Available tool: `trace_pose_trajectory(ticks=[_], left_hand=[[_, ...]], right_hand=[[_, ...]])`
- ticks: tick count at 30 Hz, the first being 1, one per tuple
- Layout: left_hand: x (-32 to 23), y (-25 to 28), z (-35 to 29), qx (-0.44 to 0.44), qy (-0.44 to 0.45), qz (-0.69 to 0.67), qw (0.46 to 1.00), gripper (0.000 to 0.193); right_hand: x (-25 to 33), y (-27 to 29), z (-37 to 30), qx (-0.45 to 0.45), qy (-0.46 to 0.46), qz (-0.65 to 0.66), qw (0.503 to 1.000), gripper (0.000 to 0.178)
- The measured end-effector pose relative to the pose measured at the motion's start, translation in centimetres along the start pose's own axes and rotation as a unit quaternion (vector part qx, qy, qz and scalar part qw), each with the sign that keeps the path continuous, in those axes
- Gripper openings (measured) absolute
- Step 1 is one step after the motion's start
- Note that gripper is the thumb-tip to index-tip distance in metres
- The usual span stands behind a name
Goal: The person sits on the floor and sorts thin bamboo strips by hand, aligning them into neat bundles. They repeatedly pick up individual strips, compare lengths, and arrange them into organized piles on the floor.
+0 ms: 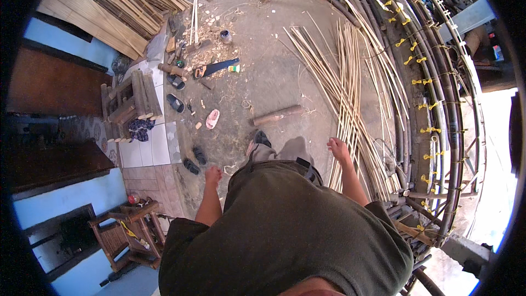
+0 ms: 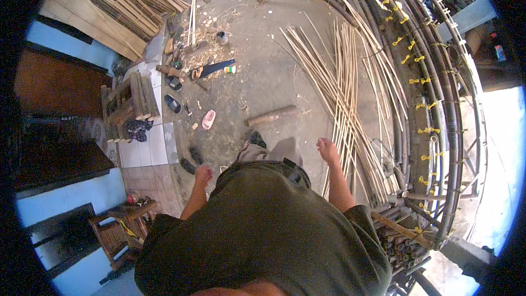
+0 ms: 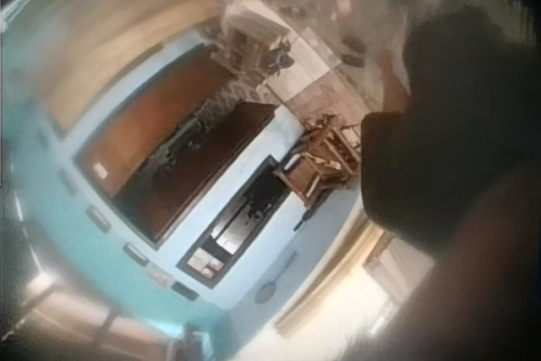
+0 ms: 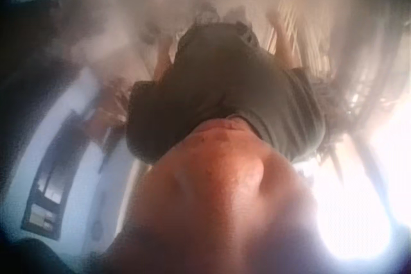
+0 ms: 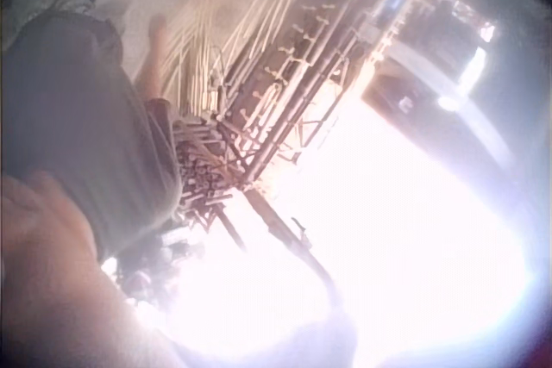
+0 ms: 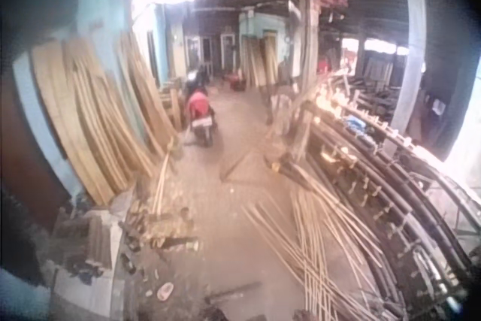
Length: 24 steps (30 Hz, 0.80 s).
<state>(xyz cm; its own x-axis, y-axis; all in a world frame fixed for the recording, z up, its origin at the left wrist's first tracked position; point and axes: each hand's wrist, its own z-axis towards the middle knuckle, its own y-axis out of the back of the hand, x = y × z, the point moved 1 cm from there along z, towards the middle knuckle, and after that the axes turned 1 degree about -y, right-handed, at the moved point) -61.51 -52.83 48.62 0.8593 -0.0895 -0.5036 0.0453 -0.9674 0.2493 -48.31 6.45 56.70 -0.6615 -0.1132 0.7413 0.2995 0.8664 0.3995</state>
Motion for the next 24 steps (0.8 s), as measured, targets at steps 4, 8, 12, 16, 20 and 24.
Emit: trace_pose_trajectory(ticks=[4, 8, 12, 16, 20, 24], left_hand=[[-10.4, 2.1, 2.3, -0.039, -0.076, -0.030, 0.996, 0.019], [-17.9, 0.4, 3.7, -0.047, -0.108, -0.028, 0.993, 0.020], [-17.4, -2.1, 9.8, 0.062, -0.113, 0.009, 0.992, 0.022], [-16.8, -4.6, 8.2, 0.025, 0.014, 0.025, 0.999, 0.021], [-16.8, -9.2, 10.4, 0.055, 0.114, 0.034, 0.991, 0.019], [-20.7, -12.0, 15.9, 0.011, 0.115, 0.059, 0.992, 0.023]], right_hand=[[2.7, -4.0, 1.8, 0.035, -0.001, -0.001, 0.999, 0.043], [-3.5, -6.1, 3.4, 0.099, -0.032, -0.069, 0.992, 0.037], [-10.9, -4.0, 6.4, 0.145, 0.012, -0.170, 0.975, 0.032], [1.0, -5.6, 6.6, 0.134, -0.240, -0.064, 0.959, 0.032], [2.5, -4.3, 13.5, 0.059, -0.249, 0.039, 0.966, 0.033], [8.0, -3.8, 24.7, 0.074, -0.212, 0.018, 0.974, 0.033]])
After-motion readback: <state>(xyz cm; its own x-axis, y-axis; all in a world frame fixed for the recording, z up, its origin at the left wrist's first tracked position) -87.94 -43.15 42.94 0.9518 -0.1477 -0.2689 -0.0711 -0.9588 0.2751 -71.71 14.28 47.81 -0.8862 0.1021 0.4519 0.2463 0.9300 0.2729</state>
